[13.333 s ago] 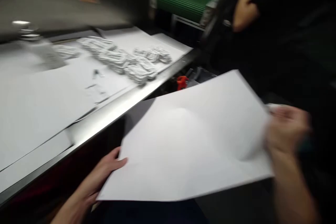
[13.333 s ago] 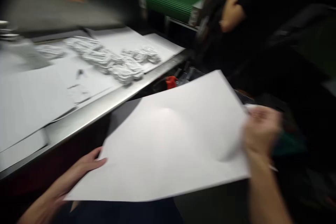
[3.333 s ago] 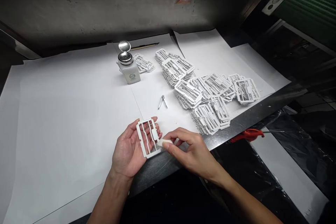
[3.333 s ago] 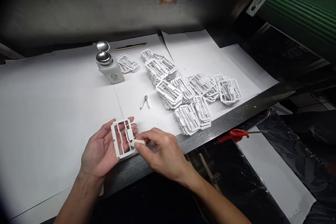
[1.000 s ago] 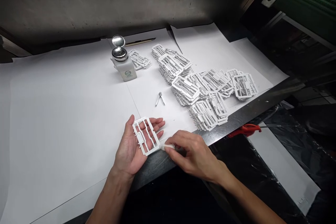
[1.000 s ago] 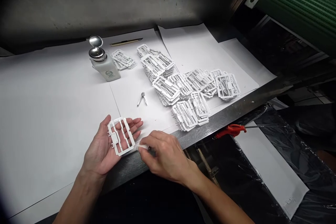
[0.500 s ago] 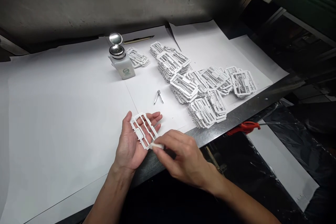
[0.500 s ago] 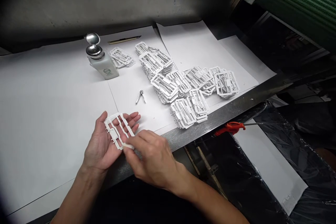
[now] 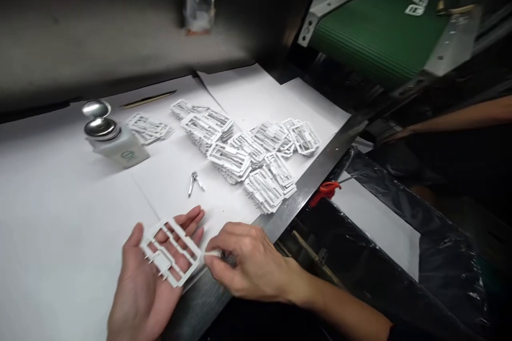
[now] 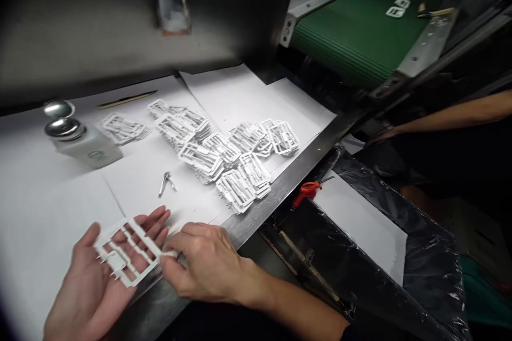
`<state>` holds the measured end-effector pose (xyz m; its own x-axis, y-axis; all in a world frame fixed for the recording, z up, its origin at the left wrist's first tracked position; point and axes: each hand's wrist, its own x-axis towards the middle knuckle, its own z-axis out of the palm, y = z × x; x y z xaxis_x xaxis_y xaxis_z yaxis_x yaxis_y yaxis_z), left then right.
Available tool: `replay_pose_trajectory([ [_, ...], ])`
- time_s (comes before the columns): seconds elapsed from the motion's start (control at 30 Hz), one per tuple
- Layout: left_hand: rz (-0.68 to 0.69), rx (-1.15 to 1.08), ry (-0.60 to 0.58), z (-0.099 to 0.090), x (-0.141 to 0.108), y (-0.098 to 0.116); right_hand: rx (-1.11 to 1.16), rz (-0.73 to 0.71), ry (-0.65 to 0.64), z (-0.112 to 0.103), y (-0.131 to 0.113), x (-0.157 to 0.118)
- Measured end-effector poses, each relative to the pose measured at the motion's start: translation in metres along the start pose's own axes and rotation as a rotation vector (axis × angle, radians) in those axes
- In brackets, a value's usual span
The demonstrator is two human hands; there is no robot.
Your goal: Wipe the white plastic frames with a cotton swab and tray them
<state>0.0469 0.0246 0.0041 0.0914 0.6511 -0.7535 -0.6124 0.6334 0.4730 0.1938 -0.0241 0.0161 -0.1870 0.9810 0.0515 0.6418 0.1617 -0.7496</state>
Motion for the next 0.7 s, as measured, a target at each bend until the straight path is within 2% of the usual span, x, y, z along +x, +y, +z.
replay_pose_trajectory([
  [0.1,-0.004,0.032,0.074,0.003,0.004,0.001,0.106,0.108,0.089,-0.022,0.008,-0.013],
  [0.2,-0.067,0.137,0.109,0.008,0.005,-0.001,0.253,0.225,0.324,-0.054,0.028,-0.025],
  [0.3,-0.075,0.29,0.018,0.019,0.003,-0.004,0.325,0.376,0.6,-0.094,0.061,-0.029],
  [0.37,-0.062,0.413,-0.068,0.034,0.0,-0.005,0.198,0.439,0.803,-0.123,0.087,-0.025],
  [0.43,-0.048,0.554,-0.172,0.055,-0.004,-0.006,0.123,0.484,0.909,-0.149,0.113,-0.013],
  [0.53,0.052,0.852,-0.443,0.102,-0.001,-0.007,0.015,0.595,0.955,-0.179,0.143,0.016],
  [0.57,0.143,0.994,-0.494,0.121,0.004,-0.007,-0.022,0.642,0.947,-0.186,0.15,0.027],
  [0.63,0.413,1.365,-0.585,0.161,0.02,-0.004,-0.078,0.736,0.897,-0.195,0.16,0.051],
  [0.7,0.615,1.79,-0.53,0.202,0.043,0.001,-0.109,0.824,0.809,-0.202,0.166,0.071],
])
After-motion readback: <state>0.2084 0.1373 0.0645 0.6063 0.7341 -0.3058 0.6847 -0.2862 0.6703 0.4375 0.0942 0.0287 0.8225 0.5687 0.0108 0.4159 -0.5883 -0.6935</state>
